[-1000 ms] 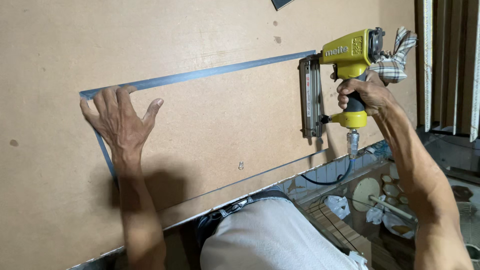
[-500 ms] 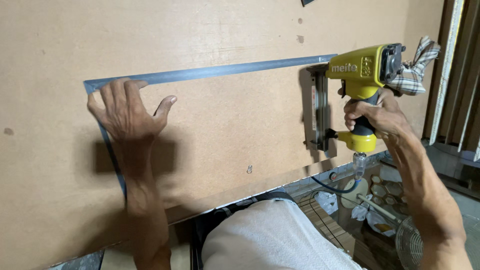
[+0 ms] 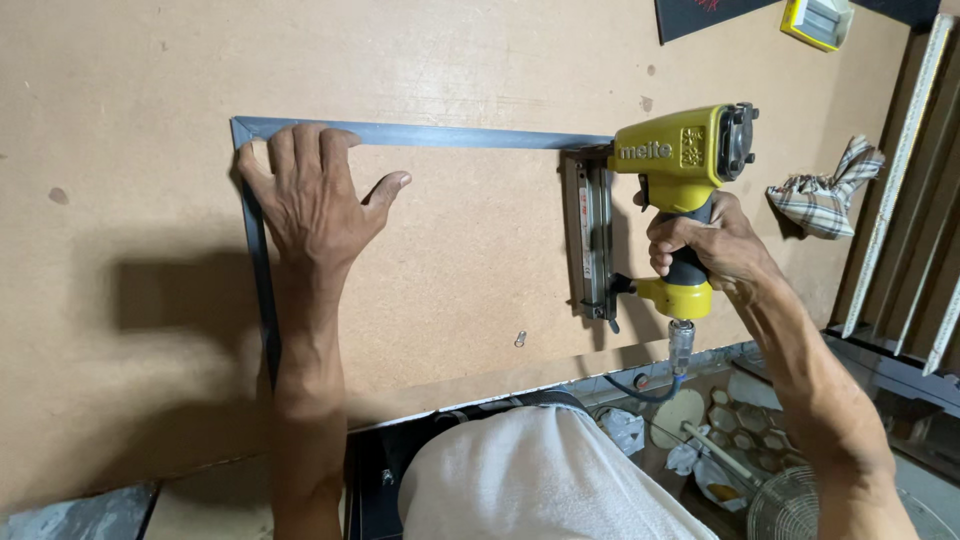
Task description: The person assembles a display frame by attaching a grey border to a board using a pneumatic nail gun, then places a decorative frame with glass over it. They wipe the glass with a cloth, position a decorative sword on a black backing board, and repeat the border attachment process.
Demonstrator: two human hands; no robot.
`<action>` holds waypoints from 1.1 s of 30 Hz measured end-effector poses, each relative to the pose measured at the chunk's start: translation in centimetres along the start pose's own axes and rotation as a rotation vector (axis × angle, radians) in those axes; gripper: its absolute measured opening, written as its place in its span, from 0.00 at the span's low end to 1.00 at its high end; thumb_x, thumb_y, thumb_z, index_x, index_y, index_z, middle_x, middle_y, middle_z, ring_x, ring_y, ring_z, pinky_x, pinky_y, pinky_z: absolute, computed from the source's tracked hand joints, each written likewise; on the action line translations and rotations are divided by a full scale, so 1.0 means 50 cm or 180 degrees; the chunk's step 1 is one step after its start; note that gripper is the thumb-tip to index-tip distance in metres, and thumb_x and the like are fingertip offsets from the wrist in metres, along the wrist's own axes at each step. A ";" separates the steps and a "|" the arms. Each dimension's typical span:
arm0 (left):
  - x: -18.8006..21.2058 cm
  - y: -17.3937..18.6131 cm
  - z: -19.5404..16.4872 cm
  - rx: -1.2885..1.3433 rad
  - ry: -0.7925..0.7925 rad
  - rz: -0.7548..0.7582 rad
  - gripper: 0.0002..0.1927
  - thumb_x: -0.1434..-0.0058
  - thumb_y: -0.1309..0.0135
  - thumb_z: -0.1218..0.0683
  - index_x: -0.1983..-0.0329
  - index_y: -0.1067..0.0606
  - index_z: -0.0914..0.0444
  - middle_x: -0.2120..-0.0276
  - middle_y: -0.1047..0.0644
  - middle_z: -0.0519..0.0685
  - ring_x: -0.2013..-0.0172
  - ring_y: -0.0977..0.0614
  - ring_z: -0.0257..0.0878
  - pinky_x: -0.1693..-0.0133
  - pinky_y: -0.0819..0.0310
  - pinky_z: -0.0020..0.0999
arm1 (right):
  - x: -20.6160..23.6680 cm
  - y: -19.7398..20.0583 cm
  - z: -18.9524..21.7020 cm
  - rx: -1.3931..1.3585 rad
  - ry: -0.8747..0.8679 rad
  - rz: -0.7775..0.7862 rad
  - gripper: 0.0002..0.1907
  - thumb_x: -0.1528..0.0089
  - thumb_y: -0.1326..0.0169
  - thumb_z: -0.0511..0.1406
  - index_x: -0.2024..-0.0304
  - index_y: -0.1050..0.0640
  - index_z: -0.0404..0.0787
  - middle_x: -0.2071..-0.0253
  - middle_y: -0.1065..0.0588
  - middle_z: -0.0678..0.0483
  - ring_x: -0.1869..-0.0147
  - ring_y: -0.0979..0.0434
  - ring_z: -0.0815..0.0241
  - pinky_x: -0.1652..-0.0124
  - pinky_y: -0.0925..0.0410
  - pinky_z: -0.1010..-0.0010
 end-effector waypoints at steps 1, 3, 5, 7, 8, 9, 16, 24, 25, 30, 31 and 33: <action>0.001 -0.004 0.001 0.0076 0.0009 -0.0023 0.39 0.39 0.39 0.20 0.56 0.22 0.60 0.57 0.26 0.47 0.48 0.29 0.44 0.36 0.52 0.58 | 0.000 -0.001 0.001 -0.0021 -0.0013 0.0002 0.15 0.44 0.50 0.21 0.54 0.29 0.24 0.73 0.27 0.46 0.75 0.25 0.58 0.74 0.27 0.67; 0.001 -0.010 0.002 0.0216 0.0022 -0.0084 0.39 0.41 0.38 0.21 0.56 0.22 0.60 0.54 0.26 0.47 0.47 0.29 0.44 0.37 0.52 0.60 | 0.001 -0.002 0.006 -0.0068 -0.0020 0.0012 0.19 0.45 0.50 0.21 0.50 0.28 0.27 0.74 0.28 0.48 0.76 0.27 0.60 0.75 0.28 0.68; 0.001 -0.017 0.002 0.0218 0.0067 -0.0015 0.39 0.42 0.37 0.21 0.57 0.22 0.61 0.54 0.26 0.48 0.47 0.29 0.45 0.38 0.52 0.60 | 0.003 -0.005 0.010 -0.0024 -0.0047 -0.0018 0.18 0.45 0.50 0.22 0.51 0.28 0.26 0.74 0.28 0.48 0.76 0.27 0.60 0.74 0.28 0.68; -0.001 -0.020 0.001 0.0262 0.0088 -0.0049 0.38 0.43 0.36 0.22 0.56 0.22 0.60 0.54 0.26 0.48 0.46 0.29 0.46 0.38 0.52 0.62 | 0.011 -0.011 0.014 0.0079 -0.0073 -0.0052 0.18 0.45 0.50 0.22 0.51 0.28 0.26 0.74 0.28 0.48 0.76 0.27 0.59 0.74 0.28 0.68; -0.002 -0.020 0.000 0.0309 0.0085 -0.0116 0.38 0.44 0.36 0.22 0.55 0.22 0.59 0.54 0.26 0.48 0.46 0.29 0.45 0.39 0.52 0.62 | 0.018 -0.016 0.015 0.0163 -0.0089 -0.0075 0.18 0.45 0.50 0.22 0.51 0.28 0.26 0.74 0.28 0.48 0.76 0.27 0.59 0.75 0.29 0.68; -0.004 -0.020 0.000 0.0356 0.0091 -0.0184 0.37 0.45 0.35 0.23 0.54 0.22 0.58 0.54 0.26 0.47 0.46 0.29 0.45 0.39 0.53 0.63 | 0.026 -0.023 0.016 0.0253 -0.0105 -0.0093 0.18 0.45 0.50 0.22 0.52 0.27 0.26 0.74 0.28 0.48 0.76 0.27 0.59 0.75 0.29 0.68; -0.006 -0.017 -0.003 0.0705 0.0236 -0.0154 0.35 0.45 0.33 0.27 0.53 0.22 0.60 0.55 0.26 0.49 0.49 0.30 0.46 0.40 0.51 0.63 | 0.062 -0.107 0.041 0.0213 -0.0082 -0.0004 0.16 0.46 0.48 0.22 0.54 0.27 0.25 0.76 0.28 0.48 0.76 0.26 0.58 0.75 0.29 0.68; -0.021 -0.033 0.006 0.1115 0.0484 -0.0386 0.27 0.47 0.30 0.38 0.55 0.23 0.60 0.56 0.26 0.50 0.49 0.28 0.47 0.37 0.58 0.73 | -0.012 -0.292 0.131 0.0315 0.0145 0.0600 0.20 0.46 0.48 0.22 0.50 0.27 0.27 0.75 0.30 0.51 0.76 0.29 0.62 0.75 0.31 0.70; -0.023 -0.036 0.007 0.1164 0.0520 -0.0425 0.25 0.47 0.30 0.40 0.55 0.23 0.59 0.56 0.26 0.49 0.48 0.28 0.47 0.37 0.58 0.73 | -0.018 -0.313 0.142 0.0328 0.0156 0.0635 0.20 0.46 0.48 0.22 0.50 0.27 0.27 0.75 0.30 0.51 0.76 0.30 0.62 0.75 0.31 0.70; -0.023 -0.046 0.003 0.1392 0.0641 -0.0551 0.21 0.48 0.31 0.44 0.57 0.23 0.57 0.57 0.26 0.48 0.47 0.28 0.46 0.36 0.57 0.73 | -0.036 -0.382 0.169 0.0308 0.0079 0.0622 0.21 0.48 0.48 0.21 0.50 0.28 0.27 0.73 0.30 0.51 0.76 0.29 0.61 0.74 0.29 0.69; -0.022 -0.046 0.002 0.1394 0.0644 -0.0516 0.21 0.48 0.31 0.44 0.57 0.23 0.58 0.57 0.27 0.48 0.48 0.27 0.45 0.36 0.57 0.73 | -0.037 -0.388 0.170 0.0335 0.0079 0.0622 0.22 0.48 0.48 0.21 0.50 0.28 0.27 0.73 0.30 0.51 0.76 0.29 0.61 0.74 0.29 0.69; -0.020 -0.045 0.001 0.1395 0.0637 -0.0444 0.20 0.46 0.31 0.44 0.57 0.24 0.58 0.57 0.27 0.49 0.48 0.27 0.45 0.36 0.57 0.74 | -0.037 -0.394 0.171 0.0375 0.0085 0.0616 0.22 0.48 0.48 0.21 0.49 0.28 0.27 0.73 0.31 0.50 0.76 0.29 0.61 0.74 0.29 0.69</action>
Point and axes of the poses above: each hand's wrist, its own x-axis away from the middle knuckle, its own y-axis out of the back of the hand, z = x × y, the point moved 2 cm from there along -x, towards the middle knuckle
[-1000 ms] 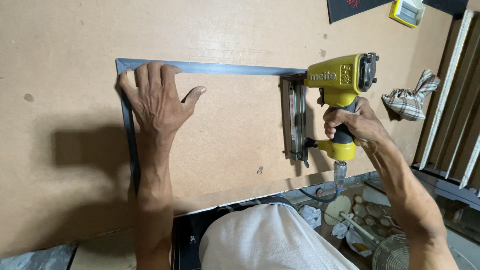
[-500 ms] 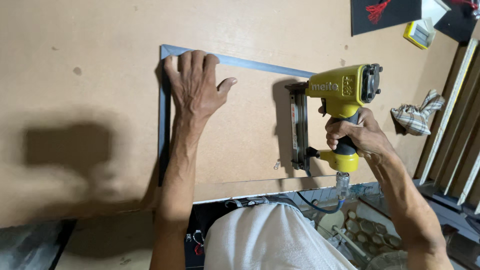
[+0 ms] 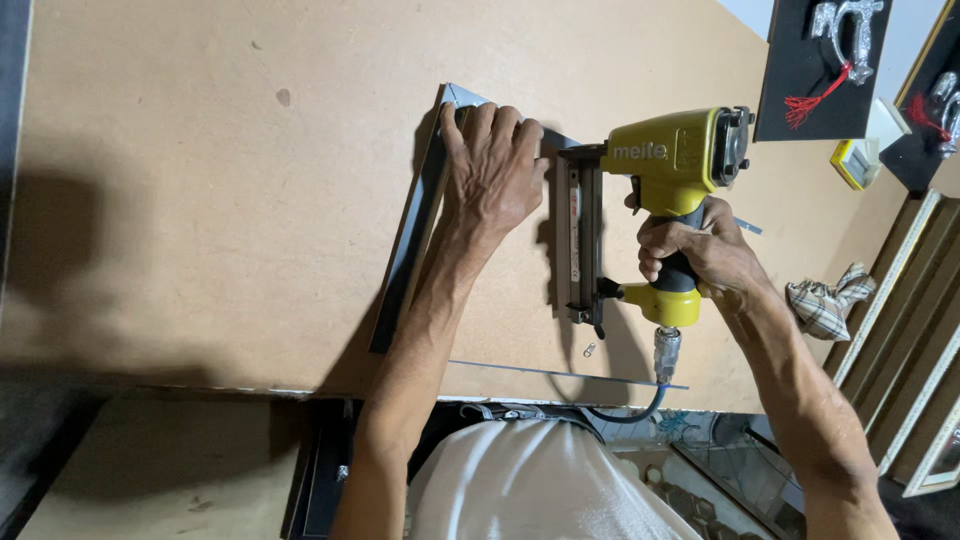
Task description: The person assembles a display frame by attaching a grey border to a board using a pneumatic nail gun, then places a decorative frame with glass over it. They wipe the glass with a cloth, position a decorative sword on a black backing board, and repeat the border attachment process.
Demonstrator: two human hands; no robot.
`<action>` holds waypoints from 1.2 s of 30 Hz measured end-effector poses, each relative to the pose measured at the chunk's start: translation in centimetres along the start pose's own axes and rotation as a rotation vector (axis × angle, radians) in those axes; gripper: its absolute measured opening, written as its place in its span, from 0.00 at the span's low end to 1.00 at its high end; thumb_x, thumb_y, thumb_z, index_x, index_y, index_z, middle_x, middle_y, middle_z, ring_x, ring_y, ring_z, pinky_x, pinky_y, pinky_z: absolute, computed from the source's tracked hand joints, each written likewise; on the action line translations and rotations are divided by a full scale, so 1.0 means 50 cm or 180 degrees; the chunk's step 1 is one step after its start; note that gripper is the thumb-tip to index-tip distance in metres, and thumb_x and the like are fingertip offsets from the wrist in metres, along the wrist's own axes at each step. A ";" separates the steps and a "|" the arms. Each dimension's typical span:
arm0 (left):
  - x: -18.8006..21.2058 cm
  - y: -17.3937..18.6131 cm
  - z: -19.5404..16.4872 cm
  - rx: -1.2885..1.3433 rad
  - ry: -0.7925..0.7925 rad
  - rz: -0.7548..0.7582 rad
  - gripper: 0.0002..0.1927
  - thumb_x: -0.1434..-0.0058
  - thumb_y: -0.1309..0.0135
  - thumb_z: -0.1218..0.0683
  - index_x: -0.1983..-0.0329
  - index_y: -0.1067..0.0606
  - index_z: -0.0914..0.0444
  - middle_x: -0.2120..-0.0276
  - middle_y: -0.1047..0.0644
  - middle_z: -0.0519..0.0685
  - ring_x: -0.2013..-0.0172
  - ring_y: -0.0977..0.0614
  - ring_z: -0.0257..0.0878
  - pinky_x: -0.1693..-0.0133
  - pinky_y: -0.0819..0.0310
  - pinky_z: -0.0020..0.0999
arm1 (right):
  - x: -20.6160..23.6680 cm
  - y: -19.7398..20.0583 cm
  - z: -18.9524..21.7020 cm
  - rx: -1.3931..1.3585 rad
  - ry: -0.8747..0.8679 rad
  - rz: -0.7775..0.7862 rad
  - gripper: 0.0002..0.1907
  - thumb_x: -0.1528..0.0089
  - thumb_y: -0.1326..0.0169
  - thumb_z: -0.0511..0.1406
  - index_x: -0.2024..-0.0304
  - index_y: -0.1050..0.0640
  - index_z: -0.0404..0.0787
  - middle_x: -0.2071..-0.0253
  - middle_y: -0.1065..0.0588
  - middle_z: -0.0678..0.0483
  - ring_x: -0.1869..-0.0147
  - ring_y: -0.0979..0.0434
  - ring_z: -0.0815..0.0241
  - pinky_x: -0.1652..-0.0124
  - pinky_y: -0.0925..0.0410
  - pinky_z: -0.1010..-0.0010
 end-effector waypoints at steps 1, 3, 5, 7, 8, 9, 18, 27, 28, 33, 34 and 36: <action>0.000 0.002 -0.001 -0.0011 -0.0003 0.0000 0.21 0.46 0.31 0.44 0.57 0.24 0.59 0.57 0.27 0.50 0.48 0.27 0.46 0.36 0.57 0.74 | 0.000 -0.001 0.000 0.0054 -0.0014 -0.0025 0.23 0.49 0.49 0.21 0.49 0.28 0.27 0.73 0.31 0.50 0.76 0.29 0.60 0.74 0.29 0.69; 0.000 0.006 -0.001 -0.0033 -0.0030 0.0007 0.21 0.46 0.32 0.44 0.56 0.24 0.60 0.57 0.27 0.50 0.49 0.27 0.46 0.36 0.56 0.73 | 0.000 0.000 0.000 0.0147 -0.0034 -0.0087 0.24 0.50 0.50 0.21 0.49 0.28 0.27 0.73 0.30 0.50 0.76 0.28 0.60 0.75 0.29 0.69; 0.000 0.011 -0.002 -0.0037 -0.0033 -0.0006 0.21 0.46 0.32 0.44 0.56 0.24 0.60 0.57 0.27 0.50 0.49 0.28 0.46 0.36 0.56 0.74 | -0.001 0.001 0.001 0.0180 -0.0055 -0.0107 0.24 0.50 0.50 0.22 0.49 0.28 0.27 0.73 0.30 0.50 0.76 0.28 0.59 0.75 0.29 0.69; 0.000 0.014 -0.004 -0.0039 -0.0032 -0.0008 0.21 0.46 0.32 0.45 0.56 0.24 0.60 0.57 0.27 0.50 0.48 0.28 0.46 0.36 0.56 0.74 | -0.002 0.001 0.001 0.0226 -0.0060 -0.0123 0.23 0.50 0.50 0.22 0.50 0.28 0.27 0.73 0.30 0.49 0.76 0.28 0.59 0.75 0.29 0.68; -0.001 0.015 -0.005 -0.0043 -0.0032 -0.0009 0.21 0.47 0.32 0.45 0.56 0.24 0.60 0.57 0.27 0.50 0.48 0.28 0.46 0.36 0.56 0.73 | -0.002 0.001 0.001 0.0255 -0.0046 -0.0127 0.23 0.50 0.50 0.22 0.50 0.29 0.27 0.73 0.30 0.49 0.76 0.28 0.59 0.74 0.29 0.68; -0.002 0.016 -0.007 -0.0046 -0.0032 -0.0009 0.21 0.47 0.32 0.45 0.56 0.24 0.60 0.57 0.28 0.50 0.48 0.28 0.46 0.36 0.56 0.73 | -0.001 0.001 0.000 0.0284 -0.0035 -0.0131 0.22 0.50 0.49 0.22 0.51 0.29 0.26 0.74 0.30 0.49 0.76 0.28 0.58 0.74 0.28 0.68; 0.070 0.098 0.063 -0.0124 0.0562 0.0004 0.48 0.50 0.32 0.42 0.30 0.35 0.67 0.31 0.35 0.62 0.29 0.39 0.57 0.31 0.64 0.67 | 0.007 -0.032 0.014 0.0804 0.0231 0.0476 0.23 0.48 0.47 0.24 0.49 0.26 0.25 0.76 0.27 0.47 0.77 0.26 0.59 0.75 0.30 0.69; 0.200 0.124 0.107 0.1018 0.0684 -0.0707 0.17 0.37 0.36 0.47 0.49 0.24 0.57 0.50 0.19 0.46 0.35 0.28 0.48 0.27 0.66 0.63 | -0.037 -0.146 0.056 0.1220 0.0406 0.1253 0.20 0.41 0.43 0.28 0.47 0.28 0.27 0.73 0.25 0.50 0.74 0.24 0.62 0.73 0.27 0.71; 0.200 0.120 0.107 0.1083 0.0690 -0.0739 0.17 0.37 0.37 0.48 0.49 0.24 0.58 0.49 0.19 0.46 0.35 0.28 0.48 0.27 0.66 0.63 | -0.039 -0.155 0.059 0.1196 0.0393 0.1270 0.20 0.41 0.42 0.29 0.47 0.28 0.27 0.73 0.25 0.50 0.73 0.24 0.62 0.72 0.27 0.71; 0.202 0.106 0.107 0.1234 0.0823 -0.0645 0.16 0.38 0.38 0.48 0.50 0.25 0.58 0.51 0.19 0.47 0.35 0.28 0.50 0.27 0.66 0.63 | -0.042 -0.172 0.065 0.1333 0.0385 0.1235 0.20 0.42 0.43 0.27 0.47 0.27 0.28 0.73 0.26 0.49 0.73 0.24 0.61 0.71 0.28 0.71; 0.202 0.106 0.106 0.1258 0.0785 -0.0689 0.17 0.37 0.38 0.48 0.49 0.25 0.59 0.50 0.19 0.48 0.34 0.29 0.51 0.27 0.66 0.63 | -0.042 -0.172 0.066 0.1408 0.0335 0.1161 0.20 0.43 0.44 0.27 0.47 0.27 0.28 0.73 0.25 0.49 0.73 0.25 0.61 0.71 0.29 0.70; 0.202 0.108 0.105 0.1311 0.0675 -0.0768 0.17 0.35 0.39 0.48 0.48 0.25 0.60 0.48 0.20 0.50 0.33 0.31 0.52 0.27 0.66 0.63 | -0.041 -0.175 0.069 0.1543 0.0253 0.0986 0.20 0.44 0.46 0.25 0.48 0.27 0.28 0.73 0.25 0.49 0.73 0.25 0.61 0.72 0.29 0.70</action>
Point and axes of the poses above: each hand's wrist, its own x-axis away from the middle knuckle, its own y-axis out of the back of the hand, z = x × y, the point moved 2 cm from there along -x, towards the middle knuckle
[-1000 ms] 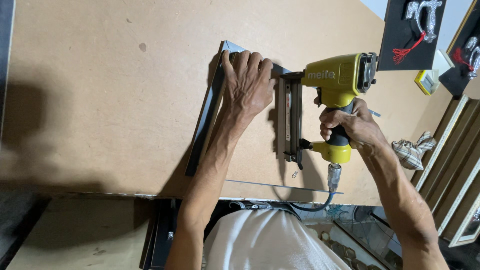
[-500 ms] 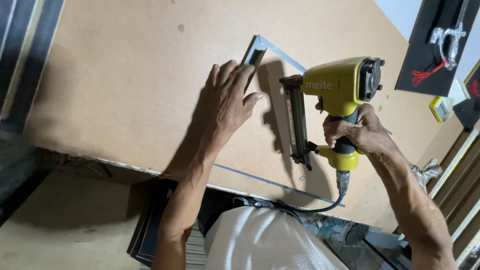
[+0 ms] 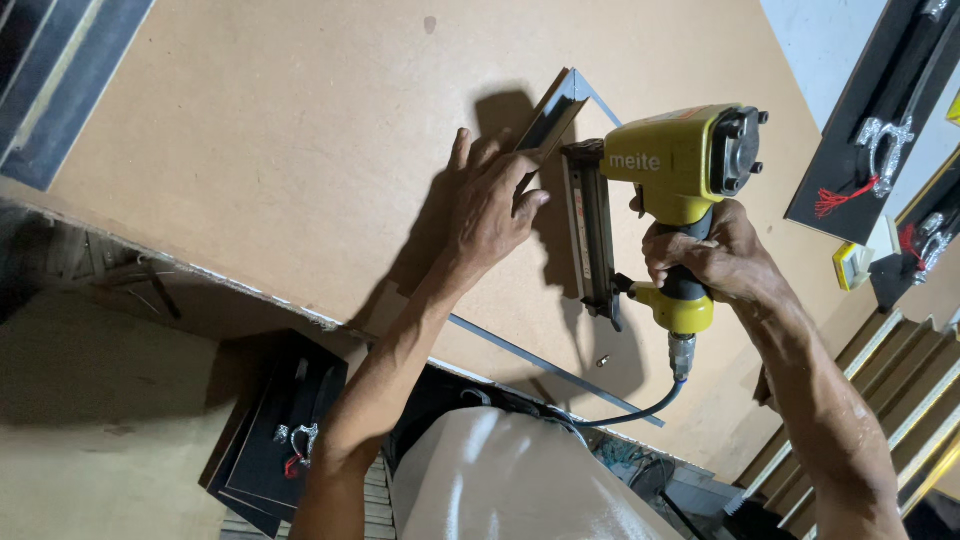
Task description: The person assembles a display frame by attaching a grey border to a board using a pneumatic nail gun, then places a decorative frame with glass over it. They wipe the glass with a cloth, position a decorative sword on a black backing board, and repeat the border attachment process.
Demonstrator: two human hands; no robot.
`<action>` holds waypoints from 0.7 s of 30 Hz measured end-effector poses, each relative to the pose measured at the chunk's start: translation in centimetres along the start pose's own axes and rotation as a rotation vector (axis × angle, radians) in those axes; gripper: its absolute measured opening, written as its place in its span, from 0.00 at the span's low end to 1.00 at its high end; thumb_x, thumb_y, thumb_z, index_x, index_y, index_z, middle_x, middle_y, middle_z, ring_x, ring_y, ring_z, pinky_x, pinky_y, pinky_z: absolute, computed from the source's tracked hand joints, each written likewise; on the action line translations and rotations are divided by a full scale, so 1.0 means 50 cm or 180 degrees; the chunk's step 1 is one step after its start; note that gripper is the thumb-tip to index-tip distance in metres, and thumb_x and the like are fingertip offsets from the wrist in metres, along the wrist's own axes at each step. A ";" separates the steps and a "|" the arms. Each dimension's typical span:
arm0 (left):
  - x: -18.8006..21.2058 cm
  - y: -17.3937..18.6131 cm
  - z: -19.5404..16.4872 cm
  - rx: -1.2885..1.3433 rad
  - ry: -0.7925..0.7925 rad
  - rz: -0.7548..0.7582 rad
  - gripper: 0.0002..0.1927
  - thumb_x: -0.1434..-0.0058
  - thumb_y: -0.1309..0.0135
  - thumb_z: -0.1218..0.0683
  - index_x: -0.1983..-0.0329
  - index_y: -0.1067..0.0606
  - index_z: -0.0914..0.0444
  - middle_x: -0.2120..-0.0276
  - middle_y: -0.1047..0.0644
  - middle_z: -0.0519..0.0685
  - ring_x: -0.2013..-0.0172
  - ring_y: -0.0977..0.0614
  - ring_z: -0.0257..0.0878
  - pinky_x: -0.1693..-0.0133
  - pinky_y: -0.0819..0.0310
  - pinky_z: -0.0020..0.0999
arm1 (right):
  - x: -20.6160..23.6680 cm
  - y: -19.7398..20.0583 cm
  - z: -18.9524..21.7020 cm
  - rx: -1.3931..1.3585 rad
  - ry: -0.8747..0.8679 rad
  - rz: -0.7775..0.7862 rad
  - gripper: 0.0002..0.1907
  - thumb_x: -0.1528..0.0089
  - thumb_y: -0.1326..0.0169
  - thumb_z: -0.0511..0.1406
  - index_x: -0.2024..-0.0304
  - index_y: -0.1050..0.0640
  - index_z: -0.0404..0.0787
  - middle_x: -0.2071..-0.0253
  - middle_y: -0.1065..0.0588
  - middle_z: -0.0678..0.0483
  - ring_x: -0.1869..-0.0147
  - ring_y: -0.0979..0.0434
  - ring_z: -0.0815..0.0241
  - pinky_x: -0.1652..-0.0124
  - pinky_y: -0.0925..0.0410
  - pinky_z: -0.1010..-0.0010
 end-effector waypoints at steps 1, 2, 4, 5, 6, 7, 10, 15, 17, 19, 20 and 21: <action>0.000 0.000 0.000 0.0010 0.0014 0.0016 0.17 0.36 0.39 0.49 0.48 0.25 0.60 0.47 0.20 0.50 0.32 0.32 0.53 0.27 0.66 0.63 | 0.000 -0.002 0.003 -0.0005 -0.0041 -0.0005 0.21 0.45 0.46 0.25 0.48 0.27 0.29 0.73 0.25 0.50 0.73 0.25 0.61 0.72 0.29 0.70; 0.000 0.001 0.000 0.0016 0.0031 0.0036 0.17 0.36 0.39 0.49 0.48 0.25 0.60 0.46 0.20 0.51 0.31 0.33 0.54 0.27 0.66 0.62 | -0.001 -0.004 0.005 -0.0015 -0.0083 -0.0007 0.21 0.46 0.46 0.25 0.49 0.28 0.29 0.73 0.25 0.50 0.73 0.25 0.62 0.72 0.29 0.70; -0.001 0.002 0.001 -0.0003 0.0018 0.0037 0.16 0.36 0.39 0.49 0.48 0.25 0.60 0.46 0.19 0.51 0.31 0.33 0.54 0.27 0.66 0.62 | -0.001 -0.006 0.011 -0.0008 -0.0131 -0.0010 0.22 0.47 0.46 0.25 0.49 0.28 0.30 0.73 0.25 0.50 0.73 0.25 0.62 0.73 0.29 0.70; -0.001 0.004 0.001 -0.0031 -0.0010 0.0018 0.16 0.35 0.39 0.49 0.49 0.24 0.60 0.47 0.19 0.49 0.32 0.33 0.54 0.27 0.66 0.63 | -0.001 -0.007 0.013 0.0007 -0.0137 -0.0007 0.22 0.47 0.46 0.25 0.49 0.28 0.30 0.73 0.25 0.50 0.73 0.25 0.62 0.73 0.29 0.70; -0.002 0.005 0.001 -0.0061 -0.0034 -0.0005 0.15 0.35 0.39 0.49 0.50 0.24 0.59 0.47 0.18 0.48 0.32 0.32 0.54 0.28 0.66 0.64 | -0.001 -0.008 0.016 0.0025 -0.0144 0.0001 0.22 0.47 0.46 0.26 0.49 0.28 0.31 0.73 0.25 0.50 0.73 0.25 0.62 0.73 0.29 0.70; -0.004 0.007 0.000 -0.0045 -0.0030 0.0018 0.15 0.35 0.38 0.49 0.50 0.24 0.59 0.47 0.18 0.49 0.32 0.33 0.54 0.28 0.66 0.63 | -0.001 -0.008 0.017 0.0037 -0.0122 -0.0004 0.22 0.47 0.45 0.26 0.49 0.28 0.30 0.73 0.25 0.50 0.73 0.26 0.62 0.73 0.29 0.70; -0.010 0.011 -0.004 -0.0019 0.0000 0.0095 0.17 0.36 0.38 0.50 0.48 0.24 0.59 0.47 0.19 0.49 0.31 0.33 0.55 0.28 0.65 0.63 | 0.002 -0.008 0.018 0.0003 -0.0026 0.0004 0.21 0.45 0.45 0.28 0.48 0.28 0.30 0.74 0.26 0.50 0.73 0.26 0.62 0.72 0.29 0.70; 0.014 0.038 -0.017 -0.0218 0.0002 0.0164 0.20 0.39 0.37 0.49 0.46 0.25 0.60 0.47 0.19 0.48 0.34 0.31 0.51 0.29 0.64 0.67 | 0.037 -0.023 0.005 -0.0003 0.0271 0.0110 0.22 0.44 0.46 0.30 0.48 0.27 0.27 0.74 0.26 0.51 0.73 0.25 0.62 0.72 0.28 0.69; 0.058 0.064 -0.022 -0.0212 0.0126 0.0258 0.18 0.39 0.37 0.50 0.48 0.25 0.59 0.46 0.20 0.47 0.34 0.29 0.49 0.28 0.64 0.66 | 0.060 -0.039 -0.008 0.0090 0.0226 0.0223 0.23 0.44 0.45 0.31 0.47 0.28 0.27 0.74 0.25 0.51 0.73 0.24 0.61 0.71 0.28 0.69; 0.115 0.092 -0.029 -0.0159 0.0212 0.0277 0.17 0.38 0.37 0.51 0.48 0.24 0.58 0.45 0.21 0.47 0.34 0.28 0.48 0.27 0.65 0.66 | 0.080 -0.061 -0.022 0.0080 0.0247 0.0403 0.24 0.44 0.44 0.32 0.46 0.28 0.28 0.74 0.26 0.52 0.73 0.24 0.62 0.70 0.27 0.69; 0.144 0.105 -0.032 -0.0114 0.0231 0.0251 0.17 0.37 0.38 0.51 0.46 0.25 0.58 0.44 0.21 0.46 0.34 0.28 0.48 0.27 0.66 0.67 | 0.088 -0.075 -0.030 0.0019 0.0293 0.0522 0.25 0.43 0.43 0.33 0.45 0.29 0.28 0.74 0.26 0.53 0.72 0.24 0.63 0.70 0.26 0.69; 0.172 0.117 -0.033 -0.0071 0.0246 0.0230 0.17 0.36 0.39 0.51 0.45 0.25 0.59 0.43 0.21 0.46 0.34 0.28 0.49 0.28 0.67 0.67 | 0.093 -0.088 -0.036 -0.0049 0.0340 0.0640 0.25 0.43 0.43 0.33 0.44 0.29 0.29 0.74 0.27 0.54 0.72 0.24 0.63 0.70 0.26 0.69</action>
Point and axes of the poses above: each hand's wrist, its own x-axis away from the middle knuckle, its own y-axis out of the back of the hand, z = x × y, the point moved 2 cm from there along -x, towards the middle knuckle
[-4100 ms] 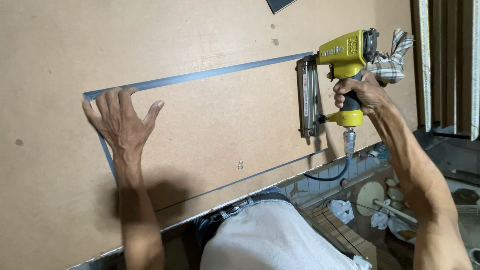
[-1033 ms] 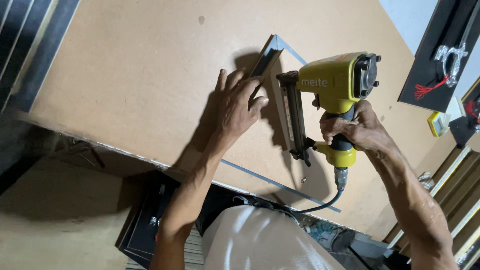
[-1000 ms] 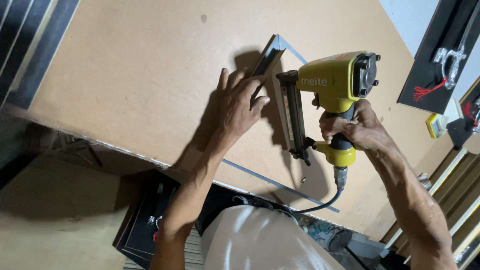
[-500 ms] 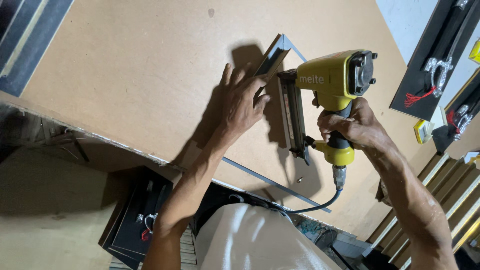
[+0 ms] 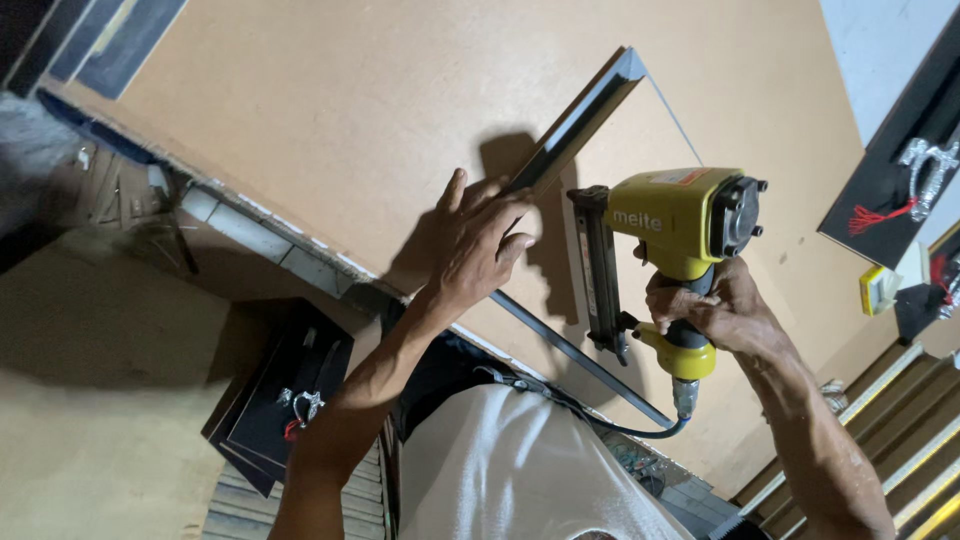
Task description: The person assembles a display frame by attaching a grey border to a board using a pneumatic nail gun, then places a decorative frame with glass over it. They wipe the glass with a cloth, position a decorative sword on a black backing board, and repeat the border attachment process.
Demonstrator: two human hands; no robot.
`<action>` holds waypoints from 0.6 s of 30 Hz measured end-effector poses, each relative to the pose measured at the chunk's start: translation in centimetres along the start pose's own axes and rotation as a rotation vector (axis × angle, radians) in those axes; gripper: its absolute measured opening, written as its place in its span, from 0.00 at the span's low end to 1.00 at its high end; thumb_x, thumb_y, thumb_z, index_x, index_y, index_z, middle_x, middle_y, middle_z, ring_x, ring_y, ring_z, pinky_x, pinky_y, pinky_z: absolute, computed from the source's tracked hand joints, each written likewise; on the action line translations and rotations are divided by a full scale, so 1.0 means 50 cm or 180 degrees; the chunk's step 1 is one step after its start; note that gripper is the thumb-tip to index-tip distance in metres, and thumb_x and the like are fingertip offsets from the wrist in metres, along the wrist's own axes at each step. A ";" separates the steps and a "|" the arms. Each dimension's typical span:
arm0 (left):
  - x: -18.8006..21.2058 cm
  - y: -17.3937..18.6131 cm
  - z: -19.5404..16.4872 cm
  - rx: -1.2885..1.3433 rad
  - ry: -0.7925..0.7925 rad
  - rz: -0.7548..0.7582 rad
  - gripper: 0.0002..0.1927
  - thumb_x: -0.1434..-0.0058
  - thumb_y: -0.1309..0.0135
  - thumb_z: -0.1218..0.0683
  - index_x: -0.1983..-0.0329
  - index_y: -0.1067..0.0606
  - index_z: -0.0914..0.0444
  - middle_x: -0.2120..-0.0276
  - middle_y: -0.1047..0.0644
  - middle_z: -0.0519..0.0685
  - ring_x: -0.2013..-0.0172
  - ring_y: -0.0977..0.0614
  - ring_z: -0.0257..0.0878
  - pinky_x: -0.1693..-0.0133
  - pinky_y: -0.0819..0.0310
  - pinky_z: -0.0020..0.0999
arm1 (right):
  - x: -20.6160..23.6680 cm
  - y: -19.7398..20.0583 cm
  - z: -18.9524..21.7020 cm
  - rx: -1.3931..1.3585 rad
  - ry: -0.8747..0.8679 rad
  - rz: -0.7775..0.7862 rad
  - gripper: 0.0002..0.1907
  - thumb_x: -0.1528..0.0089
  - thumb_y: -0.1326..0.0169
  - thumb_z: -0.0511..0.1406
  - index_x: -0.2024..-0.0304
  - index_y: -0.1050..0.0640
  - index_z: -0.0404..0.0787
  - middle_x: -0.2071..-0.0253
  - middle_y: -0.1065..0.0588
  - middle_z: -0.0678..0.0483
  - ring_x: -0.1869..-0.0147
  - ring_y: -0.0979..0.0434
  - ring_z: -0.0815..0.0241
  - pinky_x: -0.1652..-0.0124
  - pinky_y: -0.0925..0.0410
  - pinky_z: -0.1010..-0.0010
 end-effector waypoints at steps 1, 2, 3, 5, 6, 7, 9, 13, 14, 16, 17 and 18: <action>0.026 0.008 0.002 0.0013 0.0027 -0.0043 0.17 0.35 0.40 0.51 0.44 0.25 0.59 0.42 0.21 0.46 0.34 0.28 0.49 0.28 0.67 0.67 | 0.000 -0.012 -0.007 0.0027 -0.0073 0.0035 0.26 0.44 0.42 0.32 0.44 0.29 0.29 0.74 0.26 0.54 0.72 0.24 0.63 0.70 0.26 0.69; 0.047 0.013 0.003 0.0034 0.0043 -0.0084 0.17 0.34 0.41 0.51 0.44 0.25 0.59 0.42 0.22 0.46 0.33 0.28 0.49 0.27 0.67 0.67 | 0.001 -0.024 -0.013 0.0060 -0.0145 0.0059 0.27 0.46 0.41 0.31 0.45 0.29 0.29 0.74 0.26 0.53 0.72 0.25 0.62 0.71 0.26 0.68; 0.060 0.016 0.005 0.0064 0.0045 -0.0131 0.17 0.33 0.42 0.51 0.43 0.25 0.59 0.42 0.22 0.47 0.33 0.28 0.49 0.27 0.67 0.67 | 0.000 -0.034 -0.017 0.0104 -0.0211 0.0071 0.27 0.47 0.40 0.30 0.45 0.29 0.29 0.74 0.26 0.53 0.72 0.25 0.62 0.71 0.26 0.67; 0.076 0.013 0.009 0.0065 0.0106 -0.0168 0.15 0.32 0.44 0.50 0.45 0.25 0.58 0.42 0.21 0.47 0.34 0.27 0.48 0.27 0.66 0.66 | -0.001 -0.050 -0.017 0.0148 -0.0243 0.0077 0.26 0.46 0.42 0.29 0.45 0.29 0.31 0.72 0.25 0.54 0.70 0.24 0.63 0.70 0.25 0.68; 0.078 0.010 0.012 0.0064 0.0142 -0.0198 0.14 0.32 0.45 0.50 0.46 0.24 0.58 0.42 0.21 0.47 0.34 0.27 0.48 0.26 0.66 0.66 | -0.003 -0.057 -0.015 0.0178 -0.0258 0.0090 0.25 0.46 0.43 0.29 0.45 0.29 0.32 0.71 0.25 0.54 0.70 0.24 0.64 0.69 0.25 0.68; 0.078 0.007 0.013 0.0038 0.0108 -0.0237 0.13 0.31 0.45 0.49 0.46 0.24 0.57 0.42 0.21 0.46 0.34 0.27 0.48 0.26 0.66 0.66 | -0.003 -0.063 -0.011 0.0180 -0.0270 0.0084 0.25 0.46 0.44 0.29 0.45 0.28 0.32 0.72 0.25 0.54 0.70 0.24 0.64 0.69 0.25 0.68; 0.075 0.002 0.017 -0.0006 0.0044 -0.0316 0.12 0.30 0.47 0.48 0.47 0.24 0.57 0.43 0.20 0.46 0.34 0.27 0.47 0.27 0.67 0.66 | -0.004 -0.073 -0.003 0.0190 -0.0304 0.0071 0.25 0.47 0.45 0.28 0.45 0.28 0.32 0.72 0.26 0.54 0.71 0.24 0.63 0.69 0.26 0.68; 0.077 -0.006 0.027 -0.0016 0.0070 -0.0334 0.11 0.29 0.48 0.48 0.49 0.24 0.57 0.44 0.19 0.44 0.34 0.27 0.46 0.26 0.65 0.65 | 0.000 -0.084 0.009 0.0455 -0.0394 -0.0064 0.23 0.45 0.46 0.28 0.46 0.28 0.32 0.72 0.26 0.54 0.70 0.24 0.63 0.68 0.26 0.70; 0.079 -0.006 0.029 -0.0009 0.0048 -0.0380 0.13 0.29 0.49 0.48 0.47 0.24 0.57 0.44 0.20 0.45 0.34 0.27 0.47 0.26 0.65 0.65 | 0.000 -0.085 0.011 0.0455 -0.0399 -0.0058 0.23 0.45 0.47 0.28 0.46 0.27 0.32 0.72 0.26 0.54 0.69 0.24 0.64 0.67 0.26 0.70; 0.082 -0.009 0.031 -0.0012 0.0003 -0.0437 0.14 0.29 0.49 0.48 0.45 0.24 0.58 0.44 0.20 0.45 0.34 0.27 0.47 0.26 0.65 0.64 | 0.000 -0.085 0.010 0.0403 -0.0410 -0.0028 0.22 0.45 0.47 0.28 0.46 0.28 0.32 0.72 0.26 0.55 0.69 0.25 0.65 0.67 0.27 0.71; 0.081 -0.011 0.031 -0.0027 -0.0025 -0.0452 0.14 0.29 0.49 0.48 0.45 0.24 0.58 0.44 0.20 0.45 0.33 0.27 0.48 0.26 0.65 0.64 | 0.002 -0.084 0.008 0.0353 -0.0411 -0.0004 0.23 0.45 0.46 0.28 0.46 0.28 0.32 0.72 0.27 0.55 0.69 0.26 0.66 0.68 0.28 0.71; 0.080 -0.012 0.030 -0.0047 -0.0054 -0.0465 0.14 0.29 0.49 0.49 0.45 0.24 0.58 0.44 0.20 0.46 0.33 0.28 0.48 0.27 0.66 0.63 | 0.004 -0.083 0.004 0.0298 -0.0407 0.0021 0.23 0.45 0.46 0.28 0.46 0.28 0.32 0.72 0.28 0.56 0.69 0.27 0.66 0.69 0.29 0.71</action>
Point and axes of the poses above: each hand's wrist, its own x-axis away from the middle knuckle, its own y-axis out of the back of the hand, z = x × y, the point moved 2 cm from there along -x, towards the middle knuckle
